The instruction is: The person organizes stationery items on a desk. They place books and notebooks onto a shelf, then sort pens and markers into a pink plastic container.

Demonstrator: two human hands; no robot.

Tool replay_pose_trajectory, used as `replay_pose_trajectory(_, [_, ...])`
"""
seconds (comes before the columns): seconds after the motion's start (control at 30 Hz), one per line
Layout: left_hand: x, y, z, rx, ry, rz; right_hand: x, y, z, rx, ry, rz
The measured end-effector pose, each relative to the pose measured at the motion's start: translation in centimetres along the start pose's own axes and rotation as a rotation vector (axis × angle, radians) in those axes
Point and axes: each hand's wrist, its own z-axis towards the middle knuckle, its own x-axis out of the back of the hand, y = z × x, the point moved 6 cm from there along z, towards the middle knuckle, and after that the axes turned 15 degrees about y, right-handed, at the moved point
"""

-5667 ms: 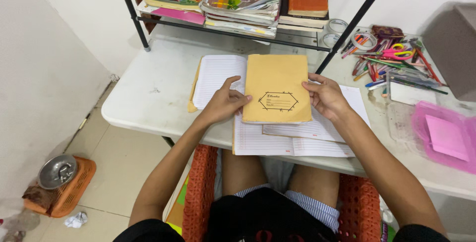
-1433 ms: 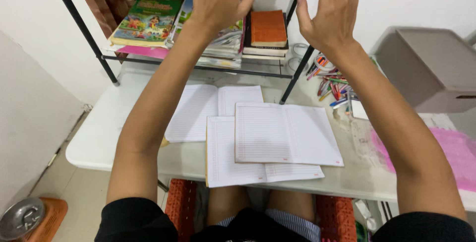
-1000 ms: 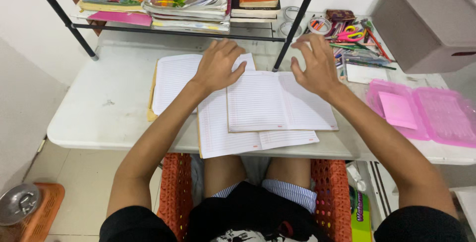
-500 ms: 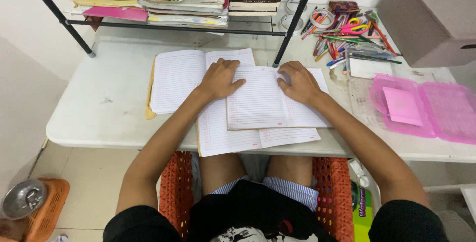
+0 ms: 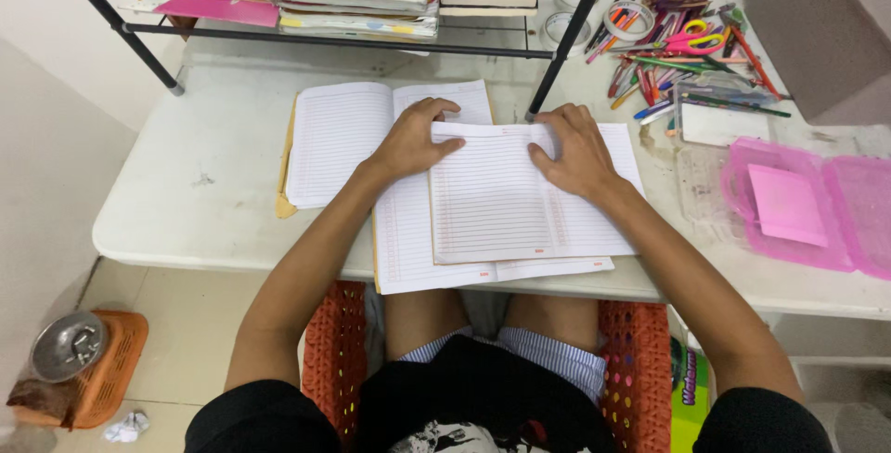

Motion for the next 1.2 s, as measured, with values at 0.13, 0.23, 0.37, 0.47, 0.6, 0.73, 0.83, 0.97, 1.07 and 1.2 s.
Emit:
replay_pose_trajectory(0.13, [0.3,-2.4,-0.5,0.354,-0.121,-0.268,0.5,-1.4,0.4,-0.005,0.008,0.032])
replay_pose_trajectory(0.23, [1.2,-3.8,-0.4,0.463,-0.148,-0.546,0.0,-2.5,1.0,-0.028,0.005,0.104])
replay_pose_trajectory(0.37, [3.3,-6.4,0.0,0.481,-0.075,-0.633,-1.3,-3.5,1.6,-0.057,-0.053,0.249])
replay_pose_trajectory(0.47, [4.1,-8.5,-0.6,0.635,-0.106,-0.666,-2.1,-3.5,1.1,-0.076,-0.135,0.266])
replay_pose_trajectory(0.6, [4.3,-8.5,-1.2,0.763,-0.141,-0.719,-1.2,-2.1,0.5,-0.038,-0.106,0.226])
replay_pose_trajectory(0.73, [4.1,-5.5,-0.3,0.769,-0.148,-1.051,-0.3,0.8,-0.5,-0.074,-0.058,0.227])
replay_pose_trajectory(0.83, [3.3,-2.7,1.3,0.767,-0.193,-1.179,-1.0,3.0,-1.2,-0.168,-0.050,0.301])
replay_pose_trajectory(0.97, [0.5,0.5,4.5,0.590,-0.249,-1.127,-2.7,6.2,-1.5,-0.366,-0.073,0.420])
replay_pose_trajectory(1.07, [-3.4,1.6,6.7,0.452,-0.250,-0.931,-3.6,9.4,-1.7,-0.727,-0.006,0.805])
replay_pose_trajectory(1.2, [-9.6,0.9,7.9,0.451,-0.196,-0.609,-3.6,11.3,-2.3,-0.907,0.043,1.112])
